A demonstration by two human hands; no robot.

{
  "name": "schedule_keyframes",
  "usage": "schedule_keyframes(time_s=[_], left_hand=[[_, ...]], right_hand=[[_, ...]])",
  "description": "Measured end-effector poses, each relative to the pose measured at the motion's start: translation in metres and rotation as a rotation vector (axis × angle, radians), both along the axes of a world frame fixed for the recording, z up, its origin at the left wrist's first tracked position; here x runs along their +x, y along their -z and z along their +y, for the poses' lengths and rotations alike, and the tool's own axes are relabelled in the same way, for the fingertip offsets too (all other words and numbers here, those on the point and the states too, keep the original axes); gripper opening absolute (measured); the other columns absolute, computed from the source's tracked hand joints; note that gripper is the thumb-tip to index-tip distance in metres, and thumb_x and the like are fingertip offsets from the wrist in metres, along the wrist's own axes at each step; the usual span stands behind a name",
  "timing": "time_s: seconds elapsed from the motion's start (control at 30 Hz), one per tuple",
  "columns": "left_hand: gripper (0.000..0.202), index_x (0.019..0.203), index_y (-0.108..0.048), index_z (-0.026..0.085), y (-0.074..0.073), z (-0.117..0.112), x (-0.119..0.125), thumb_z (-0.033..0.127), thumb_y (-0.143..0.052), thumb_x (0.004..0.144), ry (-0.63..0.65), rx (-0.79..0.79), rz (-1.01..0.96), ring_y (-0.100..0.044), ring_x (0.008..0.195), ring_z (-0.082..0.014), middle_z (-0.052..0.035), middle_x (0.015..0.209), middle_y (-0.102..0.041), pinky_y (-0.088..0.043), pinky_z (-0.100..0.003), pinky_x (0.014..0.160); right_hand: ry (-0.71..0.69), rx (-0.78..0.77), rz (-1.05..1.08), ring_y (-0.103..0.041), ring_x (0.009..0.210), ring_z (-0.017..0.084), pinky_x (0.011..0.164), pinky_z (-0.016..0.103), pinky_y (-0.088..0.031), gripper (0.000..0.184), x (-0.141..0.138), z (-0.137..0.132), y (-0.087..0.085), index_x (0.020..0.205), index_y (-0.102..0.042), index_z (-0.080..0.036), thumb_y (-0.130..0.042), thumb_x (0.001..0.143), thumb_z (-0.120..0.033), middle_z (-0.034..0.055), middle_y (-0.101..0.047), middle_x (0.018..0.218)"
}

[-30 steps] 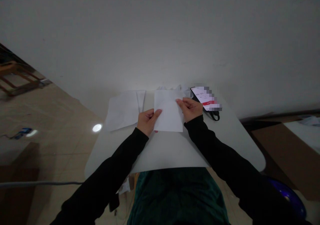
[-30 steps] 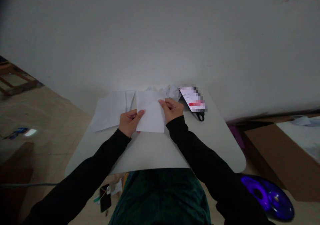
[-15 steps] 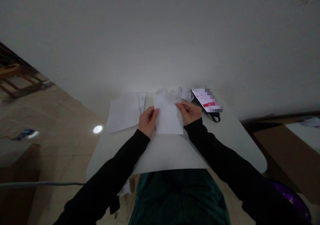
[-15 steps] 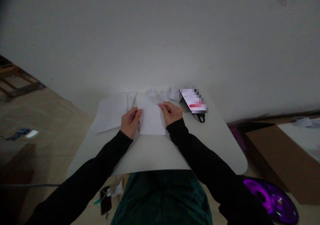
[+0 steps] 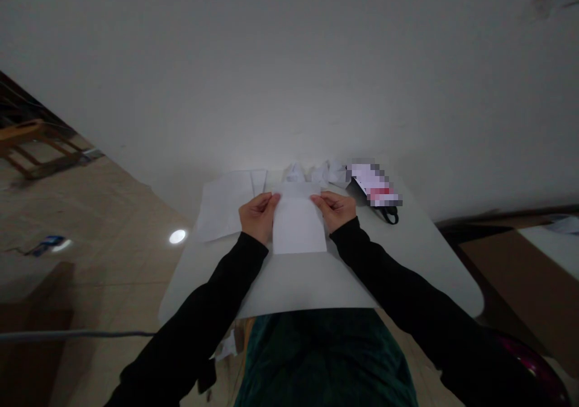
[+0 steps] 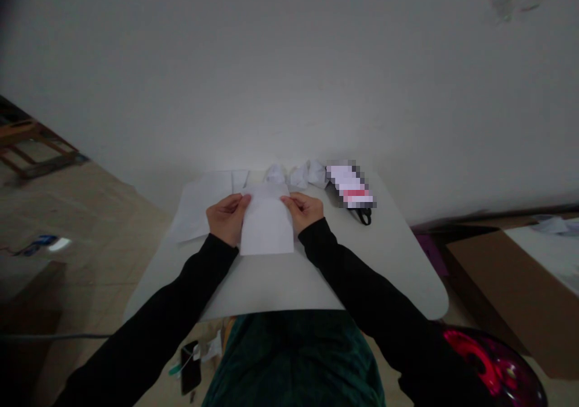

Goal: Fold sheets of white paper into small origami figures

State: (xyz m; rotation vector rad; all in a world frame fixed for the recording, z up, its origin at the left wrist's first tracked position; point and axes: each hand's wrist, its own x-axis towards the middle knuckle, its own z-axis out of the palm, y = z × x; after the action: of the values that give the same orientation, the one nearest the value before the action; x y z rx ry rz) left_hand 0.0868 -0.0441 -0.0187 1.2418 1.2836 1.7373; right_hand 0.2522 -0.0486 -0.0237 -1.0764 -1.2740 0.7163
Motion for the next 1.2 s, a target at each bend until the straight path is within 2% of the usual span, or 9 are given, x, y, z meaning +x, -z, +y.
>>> schedule_keyframes(time_s=[0.17,0.37,0.6,0.77,0.87,0.97,1.07,1.13,1.2], left_hand=[[0.027,0.075,-0.067,0.013,-0.006,-0.002,-0.002,0.037,-0.073,0.065,0.013,-0.027,-0.005,-0.049,0.042,-0.0069,0.0012,0.057,-0.063,-0.037,-0.018,0.038],[0.024,0.074,-0.071,0.013,-0.014,-0.006,-0.005,0.037,-0.071,0.069,-0.053,0.041,0.065,-0.05,0.042,-0.0064,0.0015,0.055,-0.063,-0.04,-0.018,0.04],[0.028,0.092,-0.073,0.018,-0.017,-0.01,-0.004,0.037,-0.069,0.072,-0.048,0.05,0.077,-0.047,0.042,-0.0057,-0.0003,0.063,-0.067,-0.033,-0.017,0.036],[0.025,0.089,-0.073,0.017,-0.017,-0.009,-0.004,0.036,-0.068,0.072,-0.058,0.077,0.05,-0.038,0.037,-0.0043,0.0032,0.049,-0.058,-0.029,-0.018,0.034],[0.033,0.097,-0.07,0.017,-0.014,-0.008,-0.005,0.037,-0.069,0.071,0.057,0.018,0.035,-0.039,0.034,-0.0042,0.0044,0.049,-0.057,-0.029,-0.018,0.032],[0.049,0.109,-0.063,0.016,-0.009,-0.01,-0.003,0.04,-0.072,0.067,0.311,-0.158,0.072,-0.039,0.03,-0.0047,0.0052,0.052,-0.059,-0.027,-0.017,0.028],[0.036,0.081,-0.066,0.013,-0.005,-0.014,0.0,0.047,-0.065,0.072,0.486,-0.274,0.19,-0.038,0.026,-0.0064,0.0061,0.039,-0.05,-0.027,-0.018,0.026],[0.039,0.062,-0.059,0.014,-0.004,-0.016,0.002,0.051,-0.061,0.075,0.479,-0.272,0.224,-0.039,0.025,-0.0072,0.0064,0.034,-0.044,-0.028,-0.018,0.026],[0.039,0.064,-0.057,0.015,-0.004,-0.017,0.003,0.052,-0.059,0.076,0.467,-0.261,0.199,-0.04,0.025,-0.0076,0.0065,0.036,-0.046,-0.03,-0.018,0.026]], right_hand=[[-0.029,0.015,0.011,-0.039,0.046,0.009,0.046,0.023,-0.033,0.026,-0.001,-0.002,-0.005,0.063,-0.067,-0.016,-0.064,0.07,-0.041,-0.0041,-0.049,0.048],[-0.071,0.002,-0.04,-0.027,0.045,0.007,0.044,0.023,-0.024,0.03,0.0,-0.002,-0.005,0.056,-0.06,-0.016,-0.063,0.071,-0.042,-0.0063,-0.034,0.046],[-0.114,0.008,-0.049,-0.023,0.045,0.006,0.043,0.023,-0.022,0.029,0.002,-0.004,-0.009,0.058,-0.061,-0.016,-0.063,0.072,-0.042,-0.0072,-0.032,0.045],[-0.073,0.056,-0.094,-0.027,0.045,0.007,0.044,0.023,-0.025,0.029,0.002,-0.004,-0.01,0.055,-0.061,-0.017,-0.063,0.073,-0.04,-0.0065,-0.034,0.045],[0.016,0.07,-0.096,-0.037,0.047,0.009,0.047,0.023,-0.032,0.027,0.004,-0.002,-0.007,0.06,-0.065,-0.017,-0.063,0.073,-0.041,-0.0053,-0.042,0.047],[0.134,0.056,-0.028,-0.045,0.049,0.011,0.051,0.025,-0.038,0.028,0.008,0.003,-0.002,0.065,-0.068,-0.017,-0.064,0.071,-0.044,-0.0034,-0.051,0.05],[0.196,0.071,-0.005,-0.049,0.051,0.012,0.053,0.026,-0.041,0.029,0.011,0.007,0.002,0.069,-0.069,-0.017,-0.064,0.071,-0.045,-0.0019,-0.058,0.054],[0.217,0.087,-0.017,-0.049,0.05,0.011,0.052,0.025,-0.041,0.029,0.012,0.008,0.004,0.069,-0.069,-0.017,-0.064,0.072,-0.045,-0.0023,-0.058,0.054],[0.247,0.102,-0.014,-0.047,0.049,0.011,0.051,0.025,-0.04,0.028,0.012,0.009,0.003,0.068,-0.068,-0.016,-0.064,0.071,-0.044,-0.0028,-0.056,0.053]])
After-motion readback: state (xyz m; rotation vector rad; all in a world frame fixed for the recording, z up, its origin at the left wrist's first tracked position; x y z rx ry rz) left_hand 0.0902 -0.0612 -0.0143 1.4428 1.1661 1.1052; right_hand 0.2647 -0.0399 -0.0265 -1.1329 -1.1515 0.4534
